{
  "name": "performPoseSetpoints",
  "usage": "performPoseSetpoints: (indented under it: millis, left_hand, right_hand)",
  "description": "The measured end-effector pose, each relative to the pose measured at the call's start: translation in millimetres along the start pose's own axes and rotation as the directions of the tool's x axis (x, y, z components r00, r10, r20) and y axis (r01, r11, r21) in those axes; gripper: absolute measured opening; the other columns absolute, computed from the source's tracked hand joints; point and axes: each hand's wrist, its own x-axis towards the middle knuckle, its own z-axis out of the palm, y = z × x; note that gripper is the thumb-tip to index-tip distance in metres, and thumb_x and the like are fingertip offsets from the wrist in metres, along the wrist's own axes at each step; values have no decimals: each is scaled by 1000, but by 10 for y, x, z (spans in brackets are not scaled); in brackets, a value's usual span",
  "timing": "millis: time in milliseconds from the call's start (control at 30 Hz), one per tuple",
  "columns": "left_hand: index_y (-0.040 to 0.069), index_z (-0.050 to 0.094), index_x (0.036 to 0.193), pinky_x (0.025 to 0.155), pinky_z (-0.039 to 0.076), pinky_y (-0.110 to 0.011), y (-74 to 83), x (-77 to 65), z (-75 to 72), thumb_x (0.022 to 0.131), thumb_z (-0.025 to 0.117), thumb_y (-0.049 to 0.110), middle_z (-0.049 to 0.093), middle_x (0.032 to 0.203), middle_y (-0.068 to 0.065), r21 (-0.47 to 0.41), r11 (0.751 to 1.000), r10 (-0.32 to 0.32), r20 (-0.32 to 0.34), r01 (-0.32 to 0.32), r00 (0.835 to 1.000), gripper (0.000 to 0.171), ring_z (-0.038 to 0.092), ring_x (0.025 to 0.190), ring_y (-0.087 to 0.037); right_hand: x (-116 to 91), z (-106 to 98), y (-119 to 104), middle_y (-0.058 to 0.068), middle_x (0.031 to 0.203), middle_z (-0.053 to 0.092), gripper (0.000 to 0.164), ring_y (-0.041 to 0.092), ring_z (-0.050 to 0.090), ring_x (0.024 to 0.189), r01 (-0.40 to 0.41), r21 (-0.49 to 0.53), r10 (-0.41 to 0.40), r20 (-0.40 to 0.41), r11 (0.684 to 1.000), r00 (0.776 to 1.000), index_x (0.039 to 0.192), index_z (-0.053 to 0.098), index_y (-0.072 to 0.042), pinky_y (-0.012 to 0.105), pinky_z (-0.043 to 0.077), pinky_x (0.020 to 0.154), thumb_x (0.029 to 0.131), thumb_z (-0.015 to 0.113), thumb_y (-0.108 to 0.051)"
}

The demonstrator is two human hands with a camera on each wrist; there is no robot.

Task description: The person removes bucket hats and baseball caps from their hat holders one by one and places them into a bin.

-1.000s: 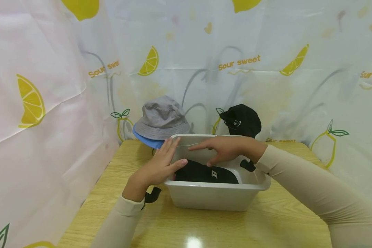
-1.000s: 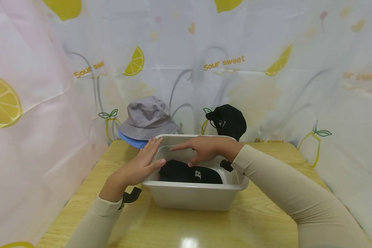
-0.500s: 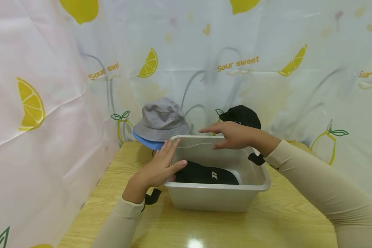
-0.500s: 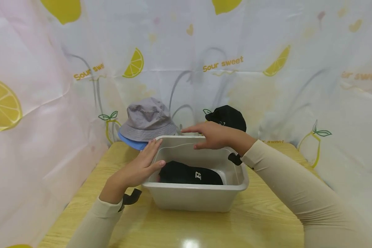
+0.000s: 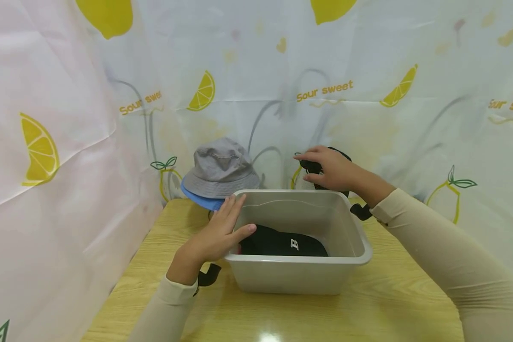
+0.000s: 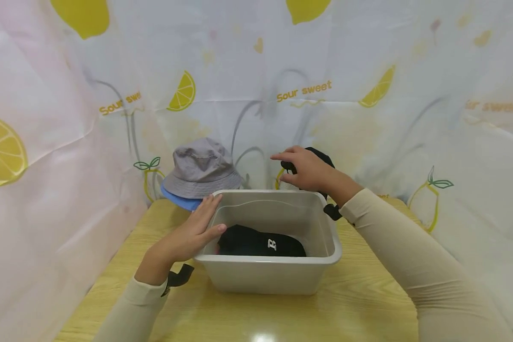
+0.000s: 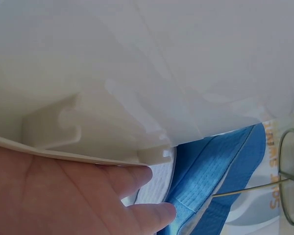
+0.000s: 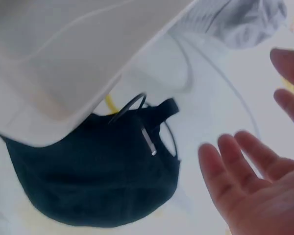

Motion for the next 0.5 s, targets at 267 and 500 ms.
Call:
performPoseSetpoints:
  millis: [267,500]
  left_hand:
    - [25,5,169,125,5,-68,17,20,33,103,43,67,-1,175,-12,1,1000,6,15,-6,1000,86,-5,161,-36]
    - [29,3,168,126,5,-66,-4,-11,9,103,43,66,0,175,-11,19,1000,-7,1,7,1000,84,-5,162,-34]
  right_hand:
    - [-69,-98,232,28,154,43,57,47,39,144,-145,-43,144,-34,988,989,153,53,-14,66,36,114,99,70,-22]
    - [-53,-109,376,33,156,37,58,51,33,146,-195,-8,194,-68,981,979,154,51,-12,69,32,115,100,68,-24]
